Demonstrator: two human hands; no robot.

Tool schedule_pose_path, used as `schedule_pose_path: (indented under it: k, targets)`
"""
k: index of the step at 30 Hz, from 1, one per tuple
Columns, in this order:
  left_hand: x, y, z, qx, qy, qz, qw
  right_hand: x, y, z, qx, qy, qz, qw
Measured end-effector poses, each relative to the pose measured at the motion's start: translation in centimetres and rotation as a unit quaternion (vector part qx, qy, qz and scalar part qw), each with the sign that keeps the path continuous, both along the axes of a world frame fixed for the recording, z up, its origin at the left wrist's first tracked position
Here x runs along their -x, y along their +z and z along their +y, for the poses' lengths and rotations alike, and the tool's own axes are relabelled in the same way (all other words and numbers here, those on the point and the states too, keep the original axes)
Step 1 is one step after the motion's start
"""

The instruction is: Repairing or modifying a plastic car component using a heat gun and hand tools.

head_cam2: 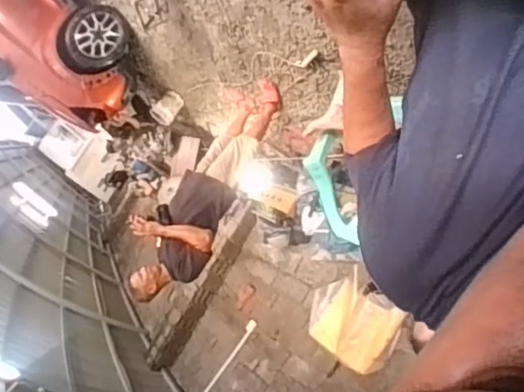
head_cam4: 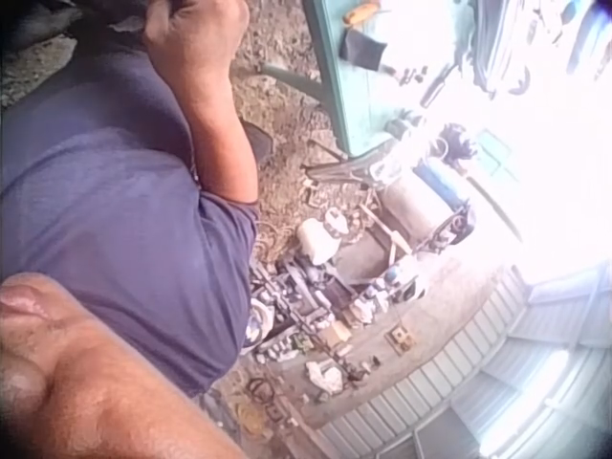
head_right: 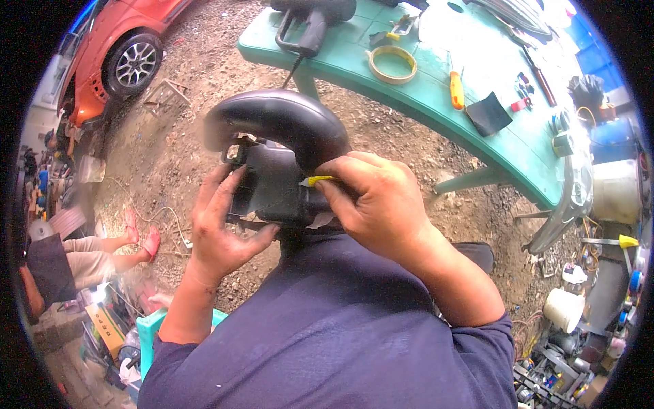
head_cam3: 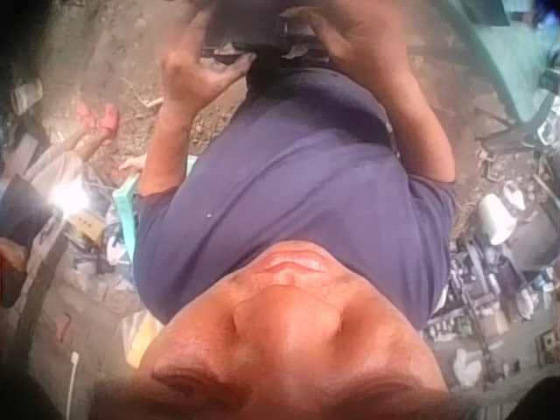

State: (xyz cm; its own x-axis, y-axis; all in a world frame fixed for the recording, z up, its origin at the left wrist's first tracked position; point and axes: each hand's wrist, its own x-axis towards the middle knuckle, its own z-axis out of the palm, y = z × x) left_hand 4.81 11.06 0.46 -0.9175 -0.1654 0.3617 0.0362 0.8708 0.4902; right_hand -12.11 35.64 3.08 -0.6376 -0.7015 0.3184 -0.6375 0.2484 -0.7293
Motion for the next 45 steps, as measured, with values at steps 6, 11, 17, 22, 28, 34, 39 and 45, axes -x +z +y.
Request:
schedule_pose_path:
  k: [6,11,17,22,28,34,39,45]
  targets:
    - [-0.2,0.3,0.4,-0.009,0.000,0.002,1.000,0.2,0.3,0.1,-0.023,0.006,0.004,1.000]
    - [-0.3,0.4,0.4,-0.005,-0.002,-0.009,1.000,0.3,0.4,0.0,-0.034,0.004,-0.018,0.999]
    - [-0.4,0.2,0.3,-0.017,0.007,-0.014,1.000,0.2,0.5,-0.2,-0.040,0.008,-0.018,0.999]
    - [-0.3,0.1,0.4,-0.027,0.006,-0.011,1.000,0.3,0.4,-0.2,-0.041,0.011,-0.001,0.999]
    - [-0.5,-0.1,0.3,-0.023,0.010,-0.009,1.000,0.2,1.1,0.8,0.053,-0.051,-0.058,0.996]
    - [-0.4,-0.4,0.1,-0.025,0.008,-0.007,1.000,0.1,0.9,2.2,0.064,-0.075,-0.166,0.981]
    - [-0.1,0.1,0.4,-0.007,-0.001,-0.007,1.000,0.0,1.1,2.3,0.062,-0.072,-0.147,0.985]
    - [0.1,0.2,0.4,0.008,-0.008,0.001,1.000,0.1,0.7,2.0,0.073,-0.039,-0.104,0.991]
